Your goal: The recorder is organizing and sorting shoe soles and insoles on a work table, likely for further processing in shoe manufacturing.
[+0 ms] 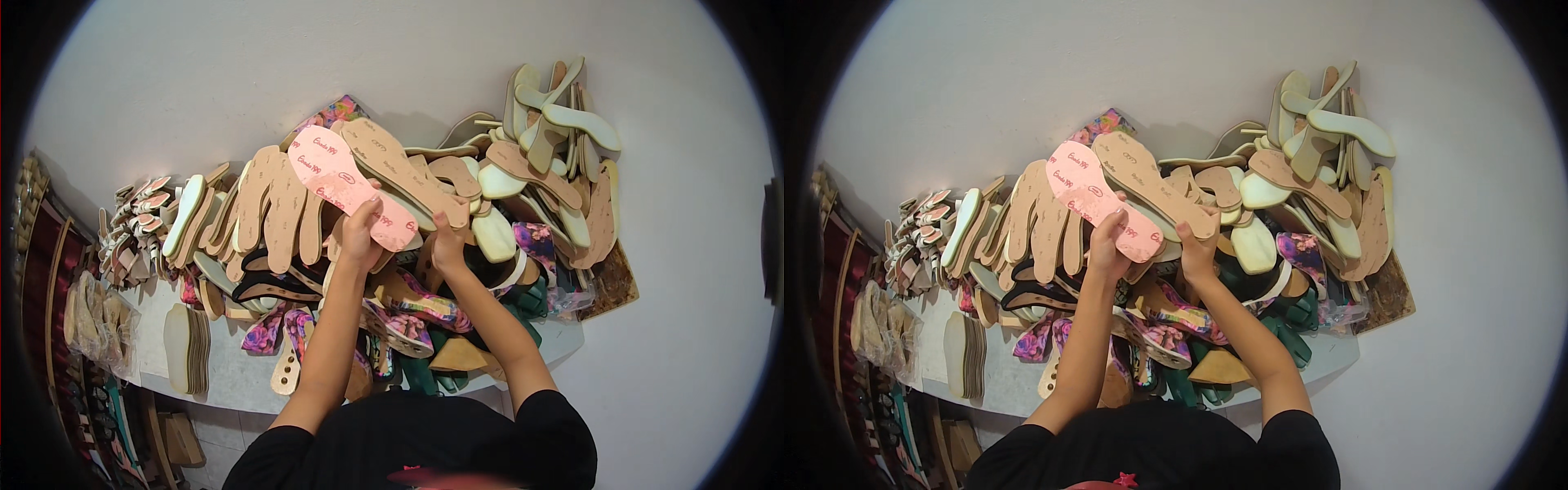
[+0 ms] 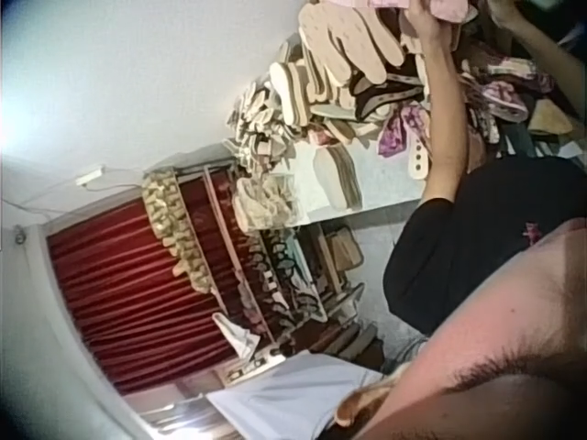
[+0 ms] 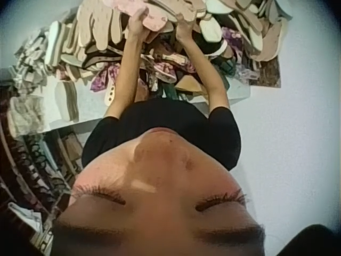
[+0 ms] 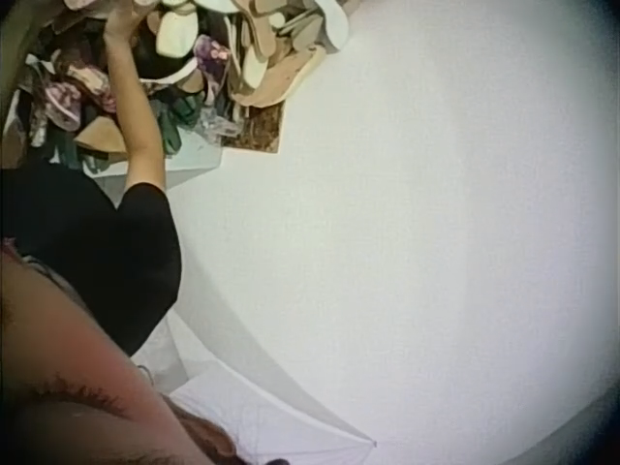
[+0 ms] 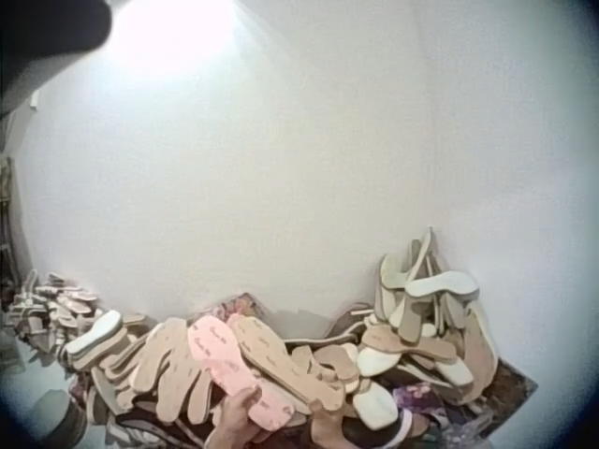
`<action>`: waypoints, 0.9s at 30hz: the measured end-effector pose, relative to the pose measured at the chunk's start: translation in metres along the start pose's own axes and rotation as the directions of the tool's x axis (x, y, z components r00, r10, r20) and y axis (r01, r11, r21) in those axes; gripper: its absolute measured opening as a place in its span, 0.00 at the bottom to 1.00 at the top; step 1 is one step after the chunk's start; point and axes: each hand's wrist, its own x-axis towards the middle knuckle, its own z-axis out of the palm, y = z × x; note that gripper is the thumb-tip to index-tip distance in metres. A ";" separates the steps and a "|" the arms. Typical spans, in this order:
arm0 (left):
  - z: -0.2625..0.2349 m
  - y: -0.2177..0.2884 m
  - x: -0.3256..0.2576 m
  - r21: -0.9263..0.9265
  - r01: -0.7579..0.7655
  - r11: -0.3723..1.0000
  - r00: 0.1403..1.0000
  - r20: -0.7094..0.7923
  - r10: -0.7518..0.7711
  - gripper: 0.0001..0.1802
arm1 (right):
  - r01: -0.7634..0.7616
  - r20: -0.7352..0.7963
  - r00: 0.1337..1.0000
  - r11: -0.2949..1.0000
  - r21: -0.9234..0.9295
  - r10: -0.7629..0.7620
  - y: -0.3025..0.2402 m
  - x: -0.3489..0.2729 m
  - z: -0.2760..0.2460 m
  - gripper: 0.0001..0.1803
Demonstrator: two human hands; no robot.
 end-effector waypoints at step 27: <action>-0.070 0.089 -0.065 0.340 -0.012 0.940 0.989 0.144 -0.040 0.18 | -0.164 0.462 0.774 0.843 -0.513 0.432 0.025 0.052 0.076 0.21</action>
